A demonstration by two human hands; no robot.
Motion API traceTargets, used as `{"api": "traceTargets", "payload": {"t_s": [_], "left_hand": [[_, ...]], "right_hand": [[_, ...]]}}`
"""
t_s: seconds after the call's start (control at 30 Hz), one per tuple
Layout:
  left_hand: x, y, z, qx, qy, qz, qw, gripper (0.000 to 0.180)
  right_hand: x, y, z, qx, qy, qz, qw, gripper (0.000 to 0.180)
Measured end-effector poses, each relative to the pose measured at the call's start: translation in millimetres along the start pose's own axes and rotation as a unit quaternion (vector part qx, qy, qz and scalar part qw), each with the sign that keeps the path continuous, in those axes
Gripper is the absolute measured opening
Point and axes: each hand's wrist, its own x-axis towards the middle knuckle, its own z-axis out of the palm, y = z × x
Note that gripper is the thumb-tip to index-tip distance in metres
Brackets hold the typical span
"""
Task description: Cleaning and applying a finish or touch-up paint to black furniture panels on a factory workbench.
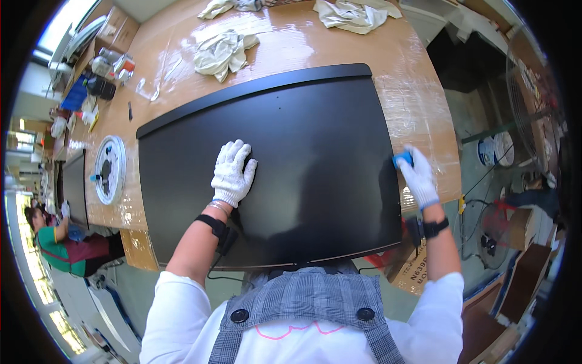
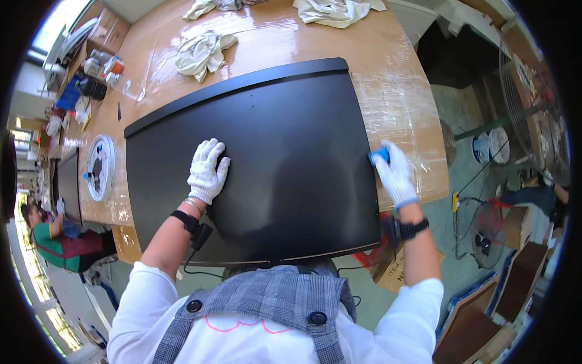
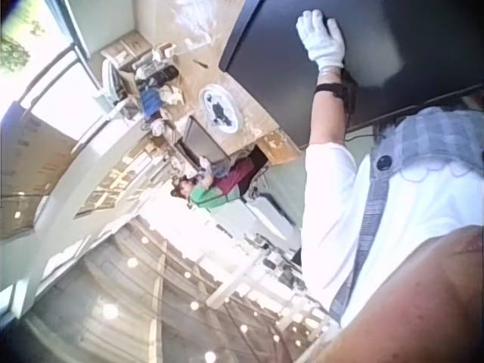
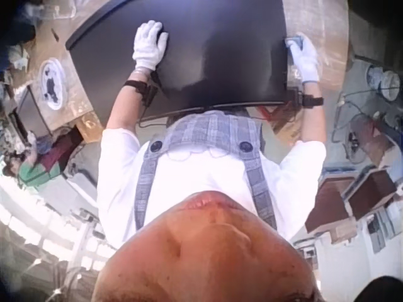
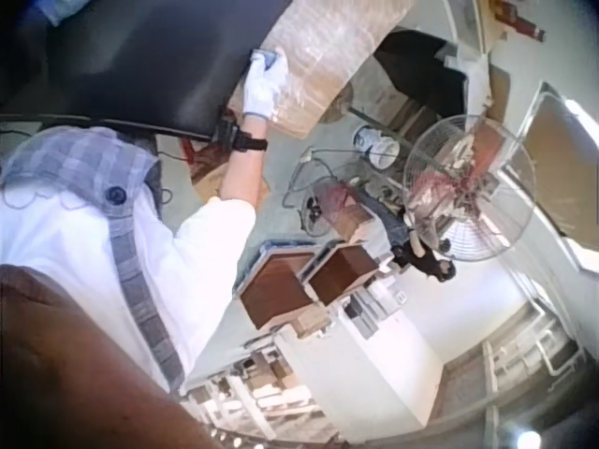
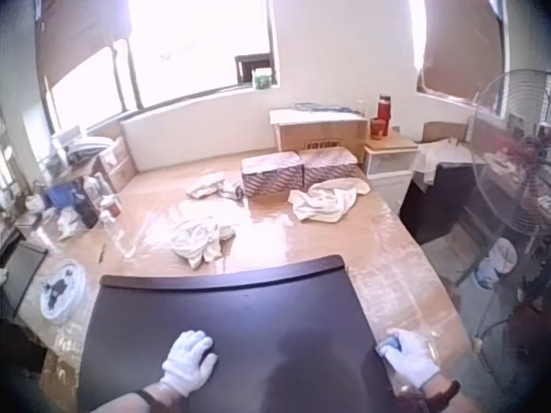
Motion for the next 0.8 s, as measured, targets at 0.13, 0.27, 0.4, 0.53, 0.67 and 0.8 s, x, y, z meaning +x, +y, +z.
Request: {"api": "traceTargets", "payload": {"t_s": [0.13,0.27,0.4,0.53,0.67,0.8], "left_hand": [[-5.2,-5.0,-7.6,-0.017,0.007,-0.003,1.0,0.035],[4.1,4.8,-8.8,-0.022,0.008,0.016,1.0,0.035],[-8.6,3.2,-2.1,0.035,-0.019,-0.008,0.999,0.036],[-33.4,12.4,4.7,0.061,-0.081,-0.031,0.994,0.045],[-80.0,14.9,-37.3,0.007,-0.192,0.057,0.98,0.049],[-158.7,-22.3,-85.3,-0.014,-0.204,0.076,0.976,0.049]], "right_hand": [[-82.2,6.8,-27.5,-0.052,-0.103,0.043,0.992,0.042],[-142.7,30.0,-66.8,0.074,-0.073,0.126,0.987,0.042],[-161.3,7.3,-73.5,0.298,-0.008,0.208,0.932,0.044],[-178.5,2.7,-62.8,0.409,-0.027,0.178,0.895,0.046],[-199.9,-18.7,-38.3,0.448,-0.015,0.198,0.872,0.044],[-212.2,-54.0,4.8,0.528,-0.058,0.199,0.824,0.039]]}}
